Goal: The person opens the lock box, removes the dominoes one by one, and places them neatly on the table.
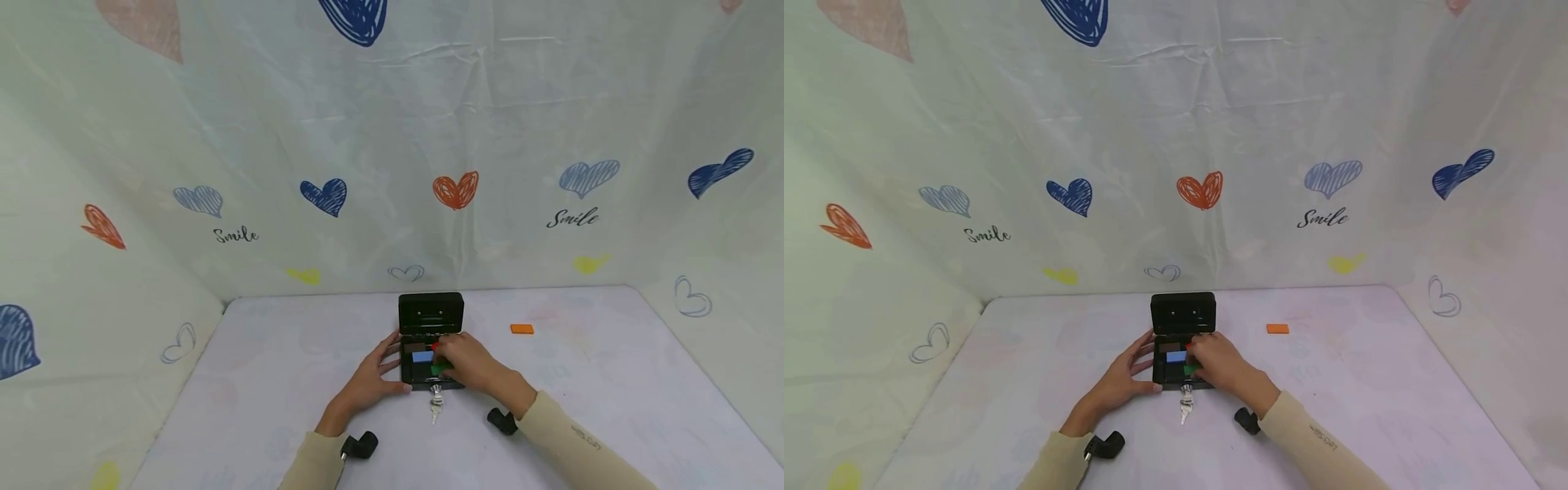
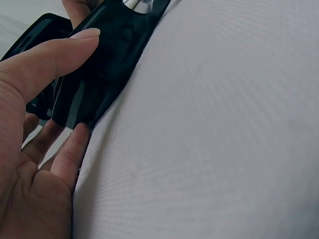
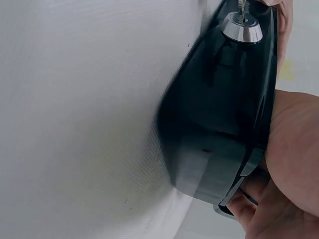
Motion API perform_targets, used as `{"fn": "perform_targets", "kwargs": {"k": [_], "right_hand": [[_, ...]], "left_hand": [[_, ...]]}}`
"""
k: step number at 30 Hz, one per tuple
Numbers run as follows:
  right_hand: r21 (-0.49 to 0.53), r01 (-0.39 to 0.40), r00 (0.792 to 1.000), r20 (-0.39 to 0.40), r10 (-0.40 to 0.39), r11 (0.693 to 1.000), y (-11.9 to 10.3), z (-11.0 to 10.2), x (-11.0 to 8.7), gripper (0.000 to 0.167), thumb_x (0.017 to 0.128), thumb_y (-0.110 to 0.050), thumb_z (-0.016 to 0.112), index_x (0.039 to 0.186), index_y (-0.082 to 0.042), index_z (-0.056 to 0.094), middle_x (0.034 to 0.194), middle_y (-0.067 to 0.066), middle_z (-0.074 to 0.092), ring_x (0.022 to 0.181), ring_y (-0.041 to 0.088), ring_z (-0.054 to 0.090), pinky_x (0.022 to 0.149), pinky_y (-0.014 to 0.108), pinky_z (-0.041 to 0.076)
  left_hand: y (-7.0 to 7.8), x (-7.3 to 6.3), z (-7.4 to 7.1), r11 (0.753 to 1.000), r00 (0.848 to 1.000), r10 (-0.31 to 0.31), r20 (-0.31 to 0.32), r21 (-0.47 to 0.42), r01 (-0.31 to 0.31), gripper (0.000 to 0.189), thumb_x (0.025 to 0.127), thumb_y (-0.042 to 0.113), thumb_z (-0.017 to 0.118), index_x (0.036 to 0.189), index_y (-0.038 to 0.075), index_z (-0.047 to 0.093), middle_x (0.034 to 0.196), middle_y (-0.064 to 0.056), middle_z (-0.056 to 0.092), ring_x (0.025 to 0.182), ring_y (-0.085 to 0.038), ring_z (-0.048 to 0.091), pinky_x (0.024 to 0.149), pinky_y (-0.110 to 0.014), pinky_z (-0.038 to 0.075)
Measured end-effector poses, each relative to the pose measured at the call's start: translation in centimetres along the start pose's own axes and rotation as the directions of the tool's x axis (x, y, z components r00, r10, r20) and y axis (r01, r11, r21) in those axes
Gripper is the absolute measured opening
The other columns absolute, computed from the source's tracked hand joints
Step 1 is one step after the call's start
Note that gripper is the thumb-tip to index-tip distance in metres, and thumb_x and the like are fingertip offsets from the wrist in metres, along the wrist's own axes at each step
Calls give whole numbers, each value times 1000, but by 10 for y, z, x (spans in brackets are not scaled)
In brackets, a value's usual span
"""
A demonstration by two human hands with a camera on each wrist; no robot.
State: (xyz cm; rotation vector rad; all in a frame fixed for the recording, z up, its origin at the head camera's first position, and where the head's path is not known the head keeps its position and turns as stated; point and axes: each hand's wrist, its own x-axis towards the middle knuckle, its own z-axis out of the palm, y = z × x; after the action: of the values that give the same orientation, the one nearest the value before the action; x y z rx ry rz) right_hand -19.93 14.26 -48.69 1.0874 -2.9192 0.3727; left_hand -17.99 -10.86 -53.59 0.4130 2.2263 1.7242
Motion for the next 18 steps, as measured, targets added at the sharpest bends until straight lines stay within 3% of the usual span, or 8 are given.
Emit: {"fn": "perform_targets", "kwargs": {"k": [4,9,18], "right_hand": [[46,0,1000,-12,1,999,1,0,-2,16,83,-11,91,94,-13,80,93,-3,70,91,16,64,91,43,57],[126,13,996,-93,-1,992,1,-1,-7,17,87,-14,88,100,-14,78,97,-5,72,91,13,64,88,40,55],[102,48,973,-231,-24,994,3,-7,-19,23,88,-20,87,108,-14,77,102,-5,73,99,18,67,97,46,57]], "left_hand": [[-1,0,0,1000,1000,-1,4,-1,1,107,85,7,89,170,21,25,167,-21,35,144,-47,49,110,-49,55],[-1,1,0,1000,1000,4,7,0,-4,107,85,8,89,170,22,25,167,-21,35,145,-47,49,111,-48,54],[-1,0,0,1000,1000,9,2,9,-9,107,85,7,89,169,21,26,168,-19,35,144,-47,49,111,-48,54]]}}
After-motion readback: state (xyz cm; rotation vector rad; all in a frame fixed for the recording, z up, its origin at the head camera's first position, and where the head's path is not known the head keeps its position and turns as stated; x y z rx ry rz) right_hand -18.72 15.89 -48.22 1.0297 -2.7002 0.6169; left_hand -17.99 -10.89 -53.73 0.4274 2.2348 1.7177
